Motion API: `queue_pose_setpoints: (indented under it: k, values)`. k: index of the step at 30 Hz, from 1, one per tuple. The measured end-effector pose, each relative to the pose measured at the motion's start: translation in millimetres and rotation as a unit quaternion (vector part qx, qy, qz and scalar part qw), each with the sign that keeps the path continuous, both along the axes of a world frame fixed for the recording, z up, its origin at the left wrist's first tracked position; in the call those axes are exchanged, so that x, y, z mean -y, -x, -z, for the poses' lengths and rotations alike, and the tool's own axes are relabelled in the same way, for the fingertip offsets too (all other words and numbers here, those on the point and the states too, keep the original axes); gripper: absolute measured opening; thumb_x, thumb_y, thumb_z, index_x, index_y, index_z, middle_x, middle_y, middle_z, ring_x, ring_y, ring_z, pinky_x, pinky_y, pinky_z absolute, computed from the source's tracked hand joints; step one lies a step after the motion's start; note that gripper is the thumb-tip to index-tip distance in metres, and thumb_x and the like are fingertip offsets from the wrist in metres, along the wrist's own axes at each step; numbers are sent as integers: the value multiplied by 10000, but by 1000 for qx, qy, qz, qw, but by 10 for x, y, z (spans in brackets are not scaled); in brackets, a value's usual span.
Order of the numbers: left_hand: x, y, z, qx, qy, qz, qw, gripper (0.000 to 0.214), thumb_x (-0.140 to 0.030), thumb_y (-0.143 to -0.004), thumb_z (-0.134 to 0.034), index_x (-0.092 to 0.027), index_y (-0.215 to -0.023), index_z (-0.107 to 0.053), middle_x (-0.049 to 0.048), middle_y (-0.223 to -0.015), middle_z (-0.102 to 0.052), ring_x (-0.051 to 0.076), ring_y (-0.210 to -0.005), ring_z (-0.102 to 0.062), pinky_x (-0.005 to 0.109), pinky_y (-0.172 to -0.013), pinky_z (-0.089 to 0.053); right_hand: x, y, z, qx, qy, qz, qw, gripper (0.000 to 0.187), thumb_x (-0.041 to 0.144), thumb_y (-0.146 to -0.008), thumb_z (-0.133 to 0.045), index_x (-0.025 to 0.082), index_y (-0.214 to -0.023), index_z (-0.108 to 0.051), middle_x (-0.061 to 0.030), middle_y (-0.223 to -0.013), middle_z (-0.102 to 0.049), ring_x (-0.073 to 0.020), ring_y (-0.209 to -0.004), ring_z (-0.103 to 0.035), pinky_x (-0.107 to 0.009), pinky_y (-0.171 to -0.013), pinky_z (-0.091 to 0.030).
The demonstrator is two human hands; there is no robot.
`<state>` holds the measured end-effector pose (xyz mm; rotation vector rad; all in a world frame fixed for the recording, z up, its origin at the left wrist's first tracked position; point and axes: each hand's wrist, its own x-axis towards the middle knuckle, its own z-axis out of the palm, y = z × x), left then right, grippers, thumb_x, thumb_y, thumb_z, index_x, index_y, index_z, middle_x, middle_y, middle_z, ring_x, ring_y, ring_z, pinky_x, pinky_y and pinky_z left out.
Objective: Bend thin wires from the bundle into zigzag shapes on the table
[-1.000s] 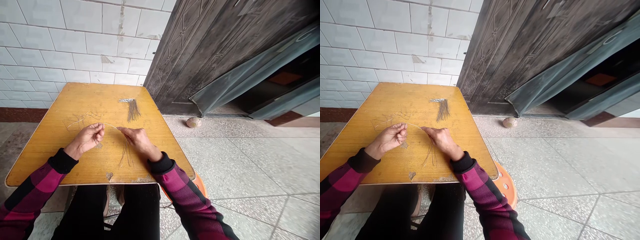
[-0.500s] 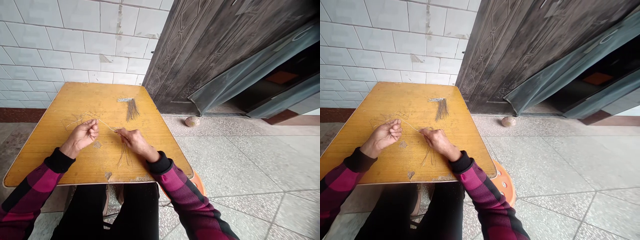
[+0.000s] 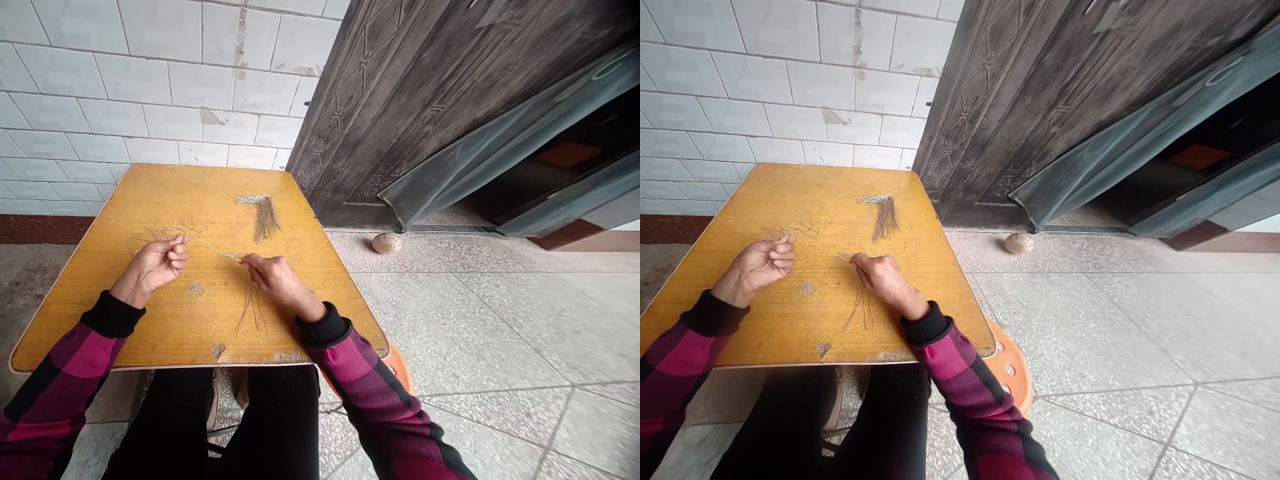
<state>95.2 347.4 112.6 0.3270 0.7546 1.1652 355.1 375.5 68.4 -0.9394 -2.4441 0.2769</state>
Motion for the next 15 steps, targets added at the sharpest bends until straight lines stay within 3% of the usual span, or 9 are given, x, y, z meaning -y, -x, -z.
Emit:
queue_pose_setpoints:
  k: [3,5,7,10,12,15]
  values:
    - [-6,14,37,-29,-16,12,999,321,-18,-909,-335,-86,-703,-570,-15,-476,-481,37,-346,-419,116,-340,-345,-29,-70,-72,-16,57,-25,998,220,248,-951,-430,135,-918,-616,5,-590,-615,-85,-496,-562,-207,-552,-400]
    - [-8,26,58,-49,-29,25,998,301,-9,-892,-364,-83,-687,-572,-14,-476,-483,34,-349,-413,117,-345,-340,-46,-159,-154,-34,158,-69,984,252,279,-953,-436,136,-833,-606,6,-591,-624,-77,-475,-569,-205,-547,-428]
    - [-8,35,73,-71,-47,44,995,252,-16,-866,-431,-85,-672,-577,-24,-458,-471,30,-344,-394,117,-346,-334,-66,-281,-250,-46,300,-127,944,281,317,-943,-460,136,-778,-598,-2,-601,-644,-85,-479,-593,-208,-530,-456]
    - [4,21,91,-97,-73,103,987,137,-68,-800,-582,-87,-666,-604,-35,-429,-452,33,-336,-372,126,-347,-337,-106,-471,-368,-32,469,-202,859,255,361,-878,-580,127,-789,-630,-22,-642,-683,-110,-524,-635,-225,-533,-497]
    - [19,-11,109,-101,-88,156,979,106,-103,-750,-656,-89,-654,-613,-29,-424,-457,37,-337,-373,133,-349,-335,-131,-536,-396,-57,514,-214,829,282,398,-826,-651,121,-770,-645,-32,-651,-694,-119,-531,-643,-229,-522,-504]
    - [48,-85,152,-99,-98,214,967,112,-134,-724,-682,-98,-645,-611,-19,-424,-466,40,-337,-366,139,-350,-313,-131,-448,-340,-166,511,-178,824,324,438,-793,-684,121,-746,-642,-33,-648,-692,-112,-504,-632,-226,-497,-502]
